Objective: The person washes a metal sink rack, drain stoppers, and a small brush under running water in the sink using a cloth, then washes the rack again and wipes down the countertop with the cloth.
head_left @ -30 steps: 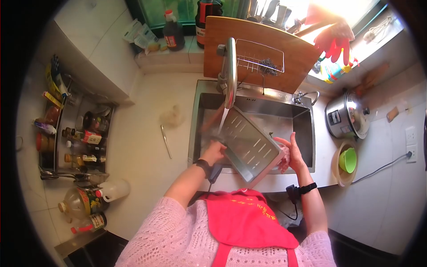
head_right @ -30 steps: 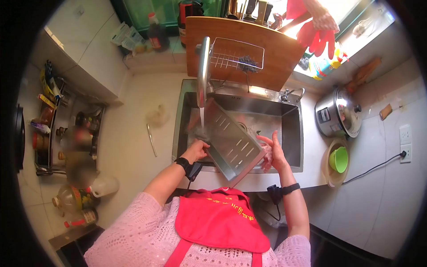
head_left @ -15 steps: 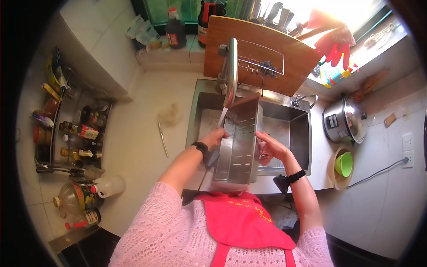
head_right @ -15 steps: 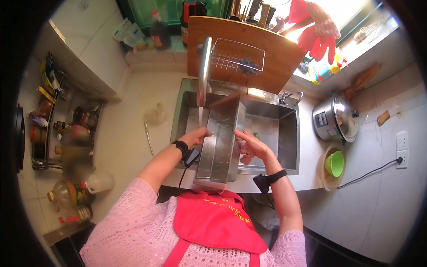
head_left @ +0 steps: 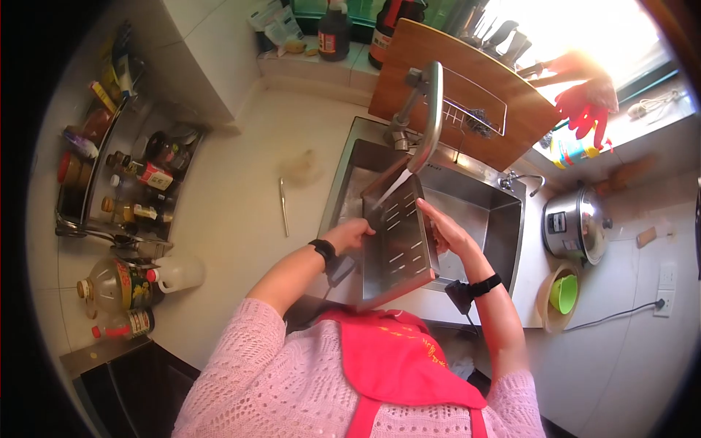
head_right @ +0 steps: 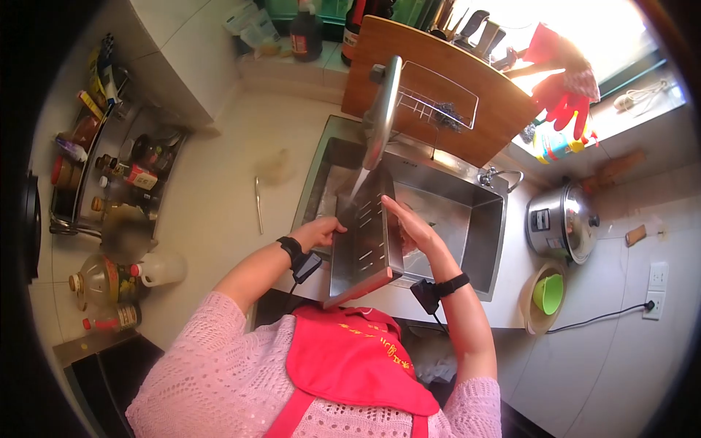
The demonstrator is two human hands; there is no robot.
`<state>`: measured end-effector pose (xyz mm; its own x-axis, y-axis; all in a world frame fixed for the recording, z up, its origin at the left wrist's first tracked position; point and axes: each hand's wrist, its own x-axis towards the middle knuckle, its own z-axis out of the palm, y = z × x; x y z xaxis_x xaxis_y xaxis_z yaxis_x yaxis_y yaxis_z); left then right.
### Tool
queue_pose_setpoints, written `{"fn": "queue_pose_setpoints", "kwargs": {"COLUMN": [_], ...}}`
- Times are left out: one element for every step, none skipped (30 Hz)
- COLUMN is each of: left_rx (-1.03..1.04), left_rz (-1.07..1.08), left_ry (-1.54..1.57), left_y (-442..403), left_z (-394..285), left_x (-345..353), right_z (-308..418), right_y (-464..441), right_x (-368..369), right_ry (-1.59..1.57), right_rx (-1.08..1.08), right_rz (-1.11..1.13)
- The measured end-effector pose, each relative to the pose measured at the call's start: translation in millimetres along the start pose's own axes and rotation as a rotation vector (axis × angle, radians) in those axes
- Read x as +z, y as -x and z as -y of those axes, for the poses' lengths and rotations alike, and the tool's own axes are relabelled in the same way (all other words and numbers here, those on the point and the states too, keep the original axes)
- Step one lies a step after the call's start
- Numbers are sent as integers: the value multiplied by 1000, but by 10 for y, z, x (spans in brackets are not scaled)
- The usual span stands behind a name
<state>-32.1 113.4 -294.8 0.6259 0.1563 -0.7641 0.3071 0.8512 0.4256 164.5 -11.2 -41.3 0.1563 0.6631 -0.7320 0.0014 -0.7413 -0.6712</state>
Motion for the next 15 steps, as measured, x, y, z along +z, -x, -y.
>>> {"fn": "queue_pose_setpoints", "kwargs": {"left_rx": [-45,-81,-109,-137,-165,-171,-177,-183,-168,-152,-137,-118,-99,-89,-79], "left_rz": [-18,-33,-27,-22,-16,-13,-10,-8,-22,-37,-52,-85,-116,-121,-126], "left_ry": [75,123,153,183,211,216,220,224,212,200,188,152,114,95,76], "left_y": [156,303,435,542,633,664,695,727,793,874,924,907,887,834,767], "left_z": [-56,-108,-158,-198,-235,-244,-252,-261,-287,-320,-343,-338,-336,-319,-295], "left_x": [88,187,260,319,371,391,410,430,461,497,526,555,608,618,621], "right_z": [39,102,138,138,129,116,98,79,82,86,102,117,126,134,139], "right_y": [23,80,109,100,89,76,57,32,26,20,24,23,19,16,15], "right_x": [30,63,89,112,136,149,145,128,106,85,56,35,20,0,-28], "right_ry": [17,33,49,51,53,54,35,16,7,-2,0,1,43,85,128], "right_rx": [2,4,6,-14,-34,-54,-36,-18,-6,7,15,23,17,13,9], "right_rz": [1,0,-2,-29,-56,-83,-83,-82,-81,-81,-81,-82,-109,-139,-169]}}
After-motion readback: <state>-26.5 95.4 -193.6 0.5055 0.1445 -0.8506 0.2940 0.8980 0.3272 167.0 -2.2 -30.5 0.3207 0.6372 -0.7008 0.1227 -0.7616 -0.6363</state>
